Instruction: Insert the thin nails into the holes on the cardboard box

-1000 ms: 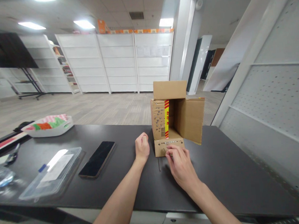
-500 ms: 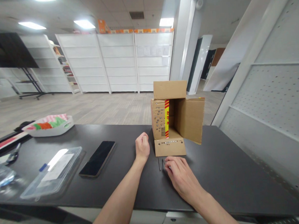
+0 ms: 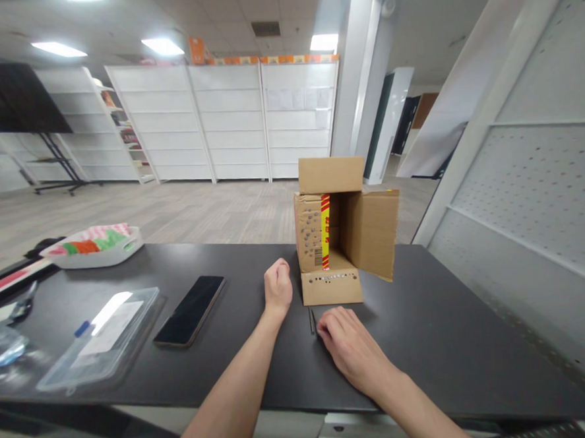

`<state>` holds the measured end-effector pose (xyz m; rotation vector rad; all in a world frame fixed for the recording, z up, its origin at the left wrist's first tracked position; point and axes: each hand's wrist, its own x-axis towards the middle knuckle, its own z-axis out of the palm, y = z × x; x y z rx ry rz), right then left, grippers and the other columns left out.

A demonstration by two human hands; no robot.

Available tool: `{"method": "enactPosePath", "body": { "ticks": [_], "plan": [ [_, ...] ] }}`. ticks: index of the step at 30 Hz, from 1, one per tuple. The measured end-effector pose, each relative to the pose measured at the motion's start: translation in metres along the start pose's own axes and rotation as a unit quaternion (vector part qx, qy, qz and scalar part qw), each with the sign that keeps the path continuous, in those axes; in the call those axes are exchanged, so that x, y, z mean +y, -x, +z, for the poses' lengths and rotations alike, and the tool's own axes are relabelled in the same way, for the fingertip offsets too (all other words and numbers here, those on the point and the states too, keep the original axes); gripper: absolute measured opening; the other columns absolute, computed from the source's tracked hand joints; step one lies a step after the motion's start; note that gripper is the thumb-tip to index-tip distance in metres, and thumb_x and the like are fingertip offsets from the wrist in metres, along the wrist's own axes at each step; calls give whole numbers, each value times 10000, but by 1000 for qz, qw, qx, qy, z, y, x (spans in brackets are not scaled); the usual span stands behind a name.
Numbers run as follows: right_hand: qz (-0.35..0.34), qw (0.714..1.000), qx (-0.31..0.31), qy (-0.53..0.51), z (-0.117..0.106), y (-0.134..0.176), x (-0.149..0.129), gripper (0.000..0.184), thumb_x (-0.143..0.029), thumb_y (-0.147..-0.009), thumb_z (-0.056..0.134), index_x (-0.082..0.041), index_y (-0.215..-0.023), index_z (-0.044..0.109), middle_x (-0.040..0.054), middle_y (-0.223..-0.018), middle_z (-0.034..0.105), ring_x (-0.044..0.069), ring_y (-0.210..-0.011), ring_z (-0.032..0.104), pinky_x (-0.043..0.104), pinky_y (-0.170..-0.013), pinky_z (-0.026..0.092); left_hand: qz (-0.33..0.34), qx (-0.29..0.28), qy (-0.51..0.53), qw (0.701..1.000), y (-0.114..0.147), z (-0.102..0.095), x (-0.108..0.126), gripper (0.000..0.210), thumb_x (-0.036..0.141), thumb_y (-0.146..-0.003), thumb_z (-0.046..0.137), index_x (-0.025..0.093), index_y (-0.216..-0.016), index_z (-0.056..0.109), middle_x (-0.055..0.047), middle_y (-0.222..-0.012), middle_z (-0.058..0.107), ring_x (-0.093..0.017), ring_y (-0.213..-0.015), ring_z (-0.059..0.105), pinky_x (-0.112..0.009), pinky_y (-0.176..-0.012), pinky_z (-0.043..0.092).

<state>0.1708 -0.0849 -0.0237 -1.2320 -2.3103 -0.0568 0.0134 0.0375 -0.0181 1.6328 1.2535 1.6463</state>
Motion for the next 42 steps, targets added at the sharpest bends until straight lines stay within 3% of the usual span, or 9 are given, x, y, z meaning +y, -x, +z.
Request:
{"method": "enactPosePath", "body": {
  "ticks": [8,16,42],
  "plan": [
    [-3,1000,-2,14,-5,-2,-5,138,-93,-890,408,-188,-894,507,47,-846,563,188,-815,496,314,-742,354,-6,1,-5,1000,0,-1,5,236,212,-806,320,207,-570,316,34,-535,311,-114,-546,326,-245,-524,263],
    [43,998,-2,36,-4,-1,-6,183,-70,-797,452,-203,-896,528,42,-853,557,202,-822,480,336,-766,341,-8,-1,-5,1000,0,0,3,239,214,-812,319,207,-573,310,32,-537,312,-115,-551,329,-242,-520,262],
    [11,1000,0,10,-11,-4,-9,169,-209,-895,487,-220,-1031,588,54,-903,593,194,-874,527,346,-789,378,0,4,-6,1000,1,-1,7,241,205,-811,316,204,-570,307,33,-544,314,-114,-557,324,-251,-541,263]
  ]
}}
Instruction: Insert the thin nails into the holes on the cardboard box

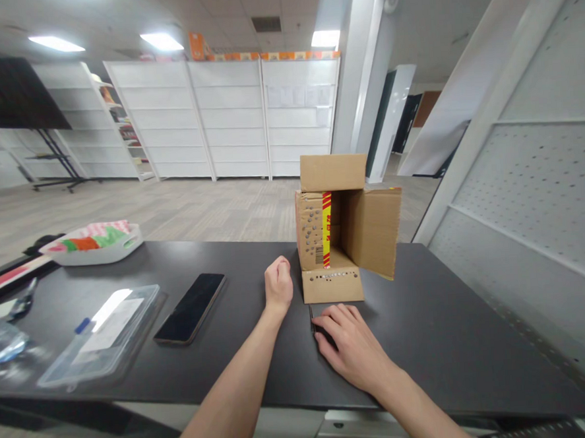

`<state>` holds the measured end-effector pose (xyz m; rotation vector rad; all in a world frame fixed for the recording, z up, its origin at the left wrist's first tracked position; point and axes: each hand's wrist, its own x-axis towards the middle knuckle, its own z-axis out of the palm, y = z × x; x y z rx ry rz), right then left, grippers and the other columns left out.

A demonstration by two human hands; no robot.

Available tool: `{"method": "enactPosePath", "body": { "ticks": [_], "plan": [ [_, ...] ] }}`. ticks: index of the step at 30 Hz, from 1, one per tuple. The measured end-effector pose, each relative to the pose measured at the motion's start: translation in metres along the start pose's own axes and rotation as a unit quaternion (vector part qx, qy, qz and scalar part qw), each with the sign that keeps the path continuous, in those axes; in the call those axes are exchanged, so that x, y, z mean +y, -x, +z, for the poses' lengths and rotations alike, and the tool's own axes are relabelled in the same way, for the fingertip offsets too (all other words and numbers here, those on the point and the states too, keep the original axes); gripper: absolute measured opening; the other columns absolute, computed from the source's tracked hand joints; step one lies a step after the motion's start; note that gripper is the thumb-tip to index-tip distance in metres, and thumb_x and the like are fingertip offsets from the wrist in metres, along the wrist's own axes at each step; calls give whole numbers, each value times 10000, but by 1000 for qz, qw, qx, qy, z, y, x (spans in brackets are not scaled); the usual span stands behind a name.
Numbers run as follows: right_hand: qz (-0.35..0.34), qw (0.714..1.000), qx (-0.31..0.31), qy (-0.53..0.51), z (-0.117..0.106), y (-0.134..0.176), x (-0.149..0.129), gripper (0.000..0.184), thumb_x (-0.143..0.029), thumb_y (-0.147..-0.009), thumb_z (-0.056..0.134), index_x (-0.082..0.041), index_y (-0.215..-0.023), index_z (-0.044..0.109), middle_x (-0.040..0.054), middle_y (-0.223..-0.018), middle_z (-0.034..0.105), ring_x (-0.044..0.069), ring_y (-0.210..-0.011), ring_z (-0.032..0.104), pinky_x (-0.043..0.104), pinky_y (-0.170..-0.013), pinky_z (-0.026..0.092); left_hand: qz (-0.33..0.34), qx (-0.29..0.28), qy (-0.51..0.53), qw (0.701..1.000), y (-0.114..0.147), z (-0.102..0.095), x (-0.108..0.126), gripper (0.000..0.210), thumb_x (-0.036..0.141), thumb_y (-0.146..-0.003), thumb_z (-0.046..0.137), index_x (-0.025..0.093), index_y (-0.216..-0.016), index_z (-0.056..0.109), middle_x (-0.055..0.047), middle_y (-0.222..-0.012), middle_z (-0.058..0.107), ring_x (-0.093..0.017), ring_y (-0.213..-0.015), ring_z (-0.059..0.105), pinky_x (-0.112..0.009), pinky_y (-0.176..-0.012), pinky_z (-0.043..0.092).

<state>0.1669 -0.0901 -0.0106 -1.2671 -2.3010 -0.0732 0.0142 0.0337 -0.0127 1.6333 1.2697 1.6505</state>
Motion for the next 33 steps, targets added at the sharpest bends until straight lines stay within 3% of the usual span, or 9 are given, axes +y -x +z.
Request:
{"method": "enactPosePath", "body": {
  "ticks": [16,29,33],
  "plan": [
    [16,999,5,28,2,0,1,106,-224,-891,502,-230,-924,603,38,-879,580,184,-850,511,329,-770,357,0,2,-11,1000,0,0,2,234,211,-804,311,208,-571,310,30,-539,313,-118,-552,331,-249,-532,270],
    [34,999,-2,8,2,-1,2,152,-189,-895,482,-233,-981,599,48,-914,588,194,-868,519,345,-774,376,-2,1,5,1000,0,0,0,232,202,-800,322,206,-568,310,36,-542,310,-114,-545,319,-245,-531,259],
    [18,1000,-17,4,-1,-2,0,237,-191,-891,487,-241,-1106,573,60,-1012,596,206,-943,525,358,-815,397,-2,1,4,1000,0,0,0,237,204,-801,322,206,-564,311,37,-537,310,-114,-543,317,-247,-534,261]
  ]
}}
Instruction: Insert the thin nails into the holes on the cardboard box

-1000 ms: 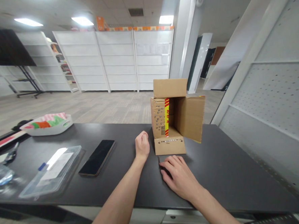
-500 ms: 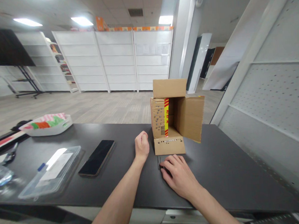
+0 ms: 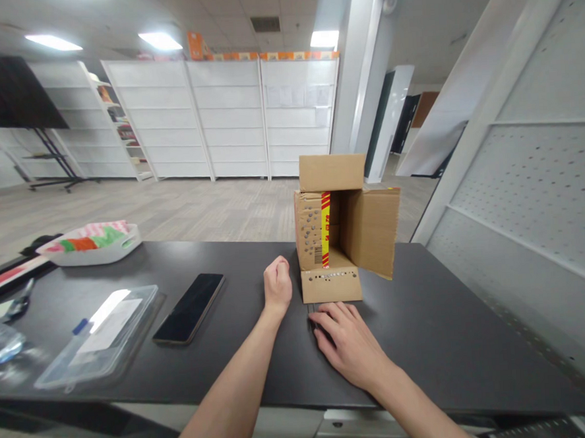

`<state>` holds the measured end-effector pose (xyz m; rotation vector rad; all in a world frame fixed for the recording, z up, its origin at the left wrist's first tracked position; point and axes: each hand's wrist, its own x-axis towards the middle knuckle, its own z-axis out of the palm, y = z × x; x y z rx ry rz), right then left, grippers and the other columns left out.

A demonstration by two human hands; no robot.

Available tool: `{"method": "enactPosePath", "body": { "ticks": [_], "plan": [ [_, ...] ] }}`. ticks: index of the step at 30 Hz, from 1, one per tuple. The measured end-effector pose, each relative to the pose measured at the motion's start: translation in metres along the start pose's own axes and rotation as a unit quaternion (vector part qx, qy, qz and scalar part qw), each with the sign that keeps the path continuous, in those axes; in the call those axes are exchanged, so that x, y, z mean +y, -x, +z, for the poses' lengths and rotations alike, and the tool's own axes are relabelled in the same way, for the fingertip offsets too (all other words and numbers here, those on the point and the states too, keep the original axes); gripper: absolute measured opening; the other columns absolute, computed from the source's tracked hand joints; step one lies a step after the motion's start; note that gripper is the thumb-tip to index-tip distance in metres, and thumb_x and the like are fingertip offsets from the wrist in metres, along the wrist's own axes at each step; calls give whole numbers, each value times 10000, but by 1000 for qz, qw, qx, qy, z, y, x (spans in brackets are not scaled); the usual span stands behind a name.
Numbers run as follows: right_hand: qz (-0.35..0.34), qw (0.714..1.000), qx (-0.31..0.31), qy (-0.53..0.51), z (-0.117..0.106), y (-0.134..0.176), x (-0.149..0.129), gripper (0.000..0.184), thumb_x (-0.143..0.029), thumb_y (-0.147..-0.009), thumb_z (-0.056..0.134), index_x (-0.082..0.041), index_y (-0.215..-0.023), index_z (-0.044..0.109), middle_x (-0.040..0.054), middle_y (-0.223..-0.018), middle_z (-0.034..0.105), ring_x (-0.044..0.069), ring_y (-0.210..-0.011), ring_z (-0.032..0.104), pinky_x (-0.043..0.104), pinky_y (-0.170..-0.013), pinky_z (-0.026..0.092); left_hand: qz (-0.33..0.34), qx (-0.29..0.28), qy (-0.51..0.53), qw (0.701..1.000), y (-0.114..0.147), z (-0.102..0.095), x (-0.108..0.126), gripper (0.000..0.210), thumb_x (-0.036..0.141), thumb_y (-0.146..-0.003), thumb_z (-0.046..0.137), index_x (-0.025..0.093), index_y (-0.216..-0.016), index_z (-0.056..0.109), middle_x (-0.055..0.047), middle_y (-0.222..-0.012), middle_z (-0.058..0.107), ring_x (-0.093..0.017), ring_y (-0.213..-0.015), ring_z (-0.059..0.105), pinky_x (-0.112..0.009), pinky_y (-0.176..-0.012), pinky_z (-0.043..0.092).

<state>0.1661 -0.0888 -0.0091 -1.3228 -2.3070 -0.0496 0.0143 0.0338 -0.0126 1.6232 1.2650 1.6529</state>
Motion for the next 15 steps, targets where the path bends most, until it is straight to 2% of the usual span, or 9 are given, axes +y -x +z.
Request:
{"method": "enactPosePath", "body": {
  "ticks": [5,15],
  "plan": [
    [-26,1000,-8,-12,-2,-1,-1,264,-185,-905,460,-254,-1131,580,68,-1106,595,207,-1030,515,370,-876,396,5,0,3,1000,0,0,0,238,200,-807,324,205,-569,309,38,-544,311,-112,-547,319,-246,-540,264],
    [-8,999,-26,-38,1,-1,2,218,-181,-918,450,-227,-1065,604,65,-1072,605,203,-1006,521,377,-884,390,11,1,-8,1000,0,0,0,248,205,-813,316,204,-565,308,35,-541,318,-111,-549,326,-244,-544,269]
  ]
}}
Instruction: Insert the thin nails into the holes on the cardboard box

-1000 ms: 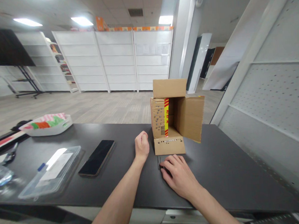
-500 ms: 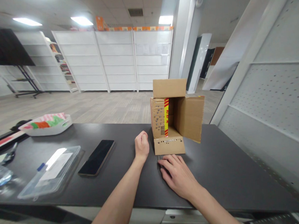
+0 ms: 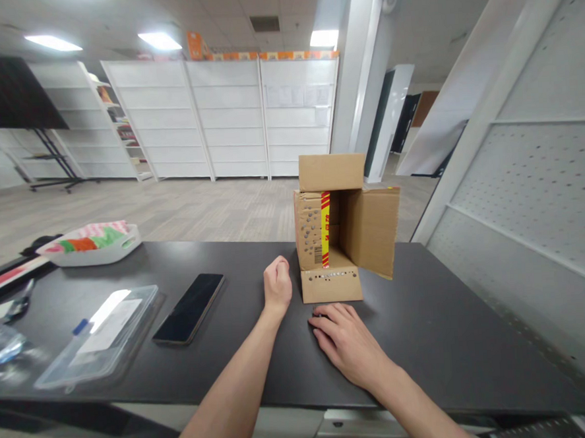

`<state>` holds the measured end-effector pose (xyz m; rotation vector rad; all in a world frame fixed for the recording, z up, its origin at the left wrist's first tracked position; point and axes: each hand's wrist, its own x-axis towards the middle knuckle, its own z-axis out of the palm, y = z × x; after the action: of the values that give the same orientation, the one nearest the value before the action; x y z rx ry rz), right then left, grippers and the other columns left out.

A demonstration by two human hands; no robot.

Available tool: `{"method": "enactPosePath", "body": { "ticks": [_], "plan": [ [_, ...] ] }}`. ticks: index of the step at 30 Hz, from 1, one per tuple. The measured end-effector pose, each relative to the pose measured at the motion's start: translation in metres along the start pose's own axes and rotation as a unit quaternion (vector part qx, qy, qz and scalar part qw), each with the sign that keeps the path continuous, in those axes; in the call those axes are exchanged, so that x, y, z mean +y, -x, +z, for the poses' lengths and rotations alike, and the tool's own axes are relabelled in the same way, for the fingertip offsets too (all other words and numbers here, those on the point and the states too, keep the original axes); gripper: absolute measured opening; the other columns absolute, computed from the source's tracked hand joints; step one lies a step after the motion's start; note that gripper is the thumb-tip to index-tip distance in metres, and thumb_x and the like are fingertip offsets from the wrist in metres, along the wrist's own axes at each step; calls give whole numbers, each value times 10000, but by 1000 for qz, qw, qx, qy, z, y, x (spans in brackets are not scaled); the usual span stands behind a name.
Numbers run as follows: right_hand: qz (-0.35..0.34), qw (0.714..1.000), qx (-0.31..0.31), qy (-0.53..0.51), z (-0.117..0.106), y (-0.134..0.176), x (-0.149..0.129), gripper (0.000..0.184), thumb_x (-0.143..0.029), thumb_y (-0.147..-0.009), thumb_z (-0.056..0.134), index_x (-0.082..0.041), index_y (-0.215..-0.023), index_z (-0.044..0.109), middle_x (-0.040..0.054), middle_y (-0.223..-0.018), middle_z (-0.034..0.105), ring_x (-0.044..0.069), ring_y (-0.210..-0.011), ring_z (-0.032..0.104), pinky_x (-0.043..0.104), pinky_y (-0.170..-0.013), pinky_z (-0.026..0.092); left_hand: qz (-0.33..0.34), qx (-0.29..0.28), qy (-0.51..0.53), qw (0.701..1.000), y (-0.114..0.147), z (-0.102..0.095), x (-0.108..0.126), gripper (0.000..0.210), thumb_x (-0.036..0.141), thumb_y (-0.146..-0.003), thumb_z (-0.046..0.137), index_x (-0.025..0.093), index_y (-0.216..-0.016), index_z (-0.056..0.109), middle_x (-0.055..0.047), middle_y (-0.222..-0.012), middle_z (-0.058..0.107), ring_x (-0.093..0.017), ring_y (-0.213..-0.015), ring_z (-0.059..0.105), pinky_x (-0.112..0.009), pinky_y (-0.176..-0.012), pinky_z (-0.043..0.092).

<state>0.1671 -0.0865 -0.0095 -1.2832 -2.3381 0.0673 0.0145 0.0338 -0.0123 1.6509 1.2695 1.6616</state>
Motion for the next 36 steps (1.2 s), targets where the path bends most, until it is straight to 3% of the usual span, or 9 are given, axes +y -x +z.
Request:
{"method": "enactPosePath", "body": {
  "ticks": [36],
  "plan": [
    [-4,1000,23,-21,4,2,5,268,-145,-900,443,-220,-1091,614,81,-1103,617,207,-1033,552,386,-889,430,-2,0,10,1000,0,0,0,239,206,-803,322,206,-564,314,35,-538,322,-113,-546,329,-249,-542,267]
  ]
}}
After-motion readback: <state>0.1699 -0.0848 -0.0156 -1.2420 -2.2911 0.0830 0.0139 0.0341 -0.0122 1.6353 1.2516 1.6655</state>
